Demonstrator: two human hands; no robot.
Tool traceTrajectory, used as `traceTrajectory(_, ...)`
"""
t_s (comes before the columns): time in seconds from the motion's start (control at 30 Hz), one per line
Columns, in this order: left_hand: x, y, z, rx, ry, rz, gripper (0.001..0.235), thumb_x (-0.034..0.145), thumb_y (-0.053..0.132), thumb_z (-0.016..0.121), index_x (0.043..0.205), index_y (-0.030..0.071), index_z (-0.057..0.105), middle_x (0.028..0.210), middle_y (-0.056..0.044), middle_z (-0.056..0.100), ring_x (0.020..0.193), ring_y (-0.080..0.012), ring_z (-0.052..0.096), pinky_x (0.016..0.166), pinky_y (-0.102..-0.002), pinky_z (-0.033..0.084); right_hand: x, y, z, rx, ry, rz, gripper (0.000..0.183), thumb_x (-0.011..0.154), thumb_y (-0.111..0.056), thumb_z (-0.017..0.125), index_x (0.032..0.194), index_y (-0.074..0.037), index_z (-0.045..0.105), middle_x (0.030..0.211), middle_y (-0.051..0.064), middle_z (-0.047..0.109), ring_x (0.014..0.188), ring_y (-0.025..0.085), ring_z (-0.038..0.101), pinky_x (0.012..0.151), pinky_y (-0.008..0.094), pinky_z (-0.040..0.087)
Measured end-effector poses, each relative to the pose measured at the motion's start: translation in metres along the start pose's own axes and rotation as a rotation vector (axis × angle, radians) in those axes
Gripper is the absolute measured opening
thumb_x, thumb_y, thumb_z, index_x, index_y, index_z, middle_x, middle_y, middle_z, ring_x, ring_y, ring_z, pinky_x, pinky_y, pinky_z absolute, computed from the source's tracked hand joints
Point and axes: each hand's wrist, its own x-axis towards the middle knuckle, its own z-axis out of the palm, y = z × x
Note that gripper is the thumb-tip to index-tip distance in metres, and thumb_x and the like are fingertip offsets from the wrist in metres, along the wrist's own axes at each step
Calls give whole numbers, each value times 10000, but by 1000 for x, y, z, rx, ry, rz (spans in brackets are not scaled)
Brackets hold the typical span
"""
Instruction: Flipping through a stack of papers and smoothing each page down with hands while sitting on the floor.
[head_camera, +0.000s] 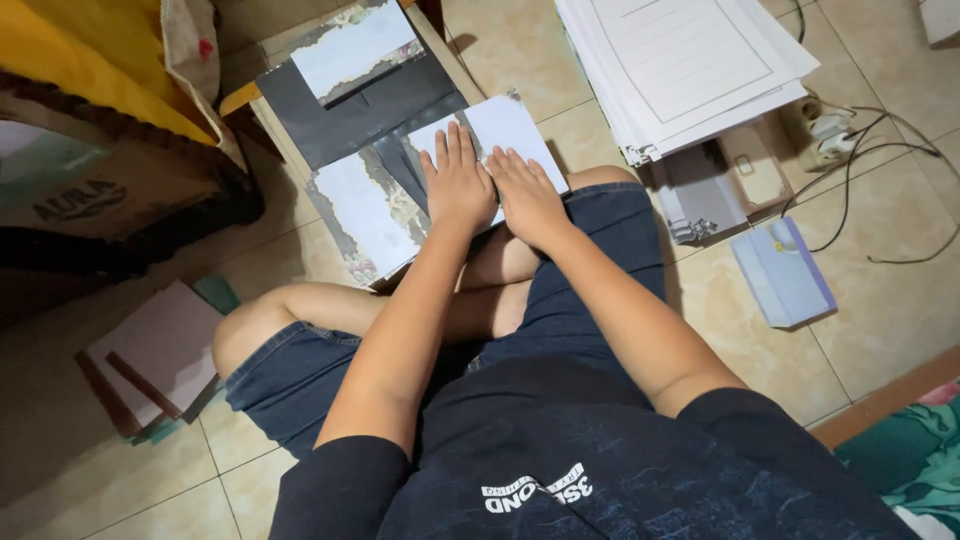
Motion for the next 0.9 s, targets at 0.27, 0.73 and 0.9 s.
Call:
traceTrajectory(0.27,23,-5,0,30,-36,13,625,1078,308,222,1683,166,157,1750,-94,84,1607,-328,60,1272,-589,89,22,-4,-9,-3,-80,27,583,1043,-54,383,1623,-13,335,1715,163,268,1590,311,217,1275,506,146)
traceTrajectory(0.73,1,-12,35,29,-49,62,643,1083,321,209,1672,77,128,1753,-122,83,1613,-321,55,1282,-586,83,67,3,-11,-82,-111,-15,658,1021,-135,532,1641,-68,322,1703,225,238,1576,409,201,1248,607,174)
traceTrajectory(0.9,-2,-15,43,27,72,143,656,1070,358,235,1645,47,177,1727,-108,140,1588,-314,109,1253,-577,111,65,-12,-33,-163,-229,48,725,1032,-129,545,1661,-122,183,1725,150,90,1586,335,69,1264,510,122)
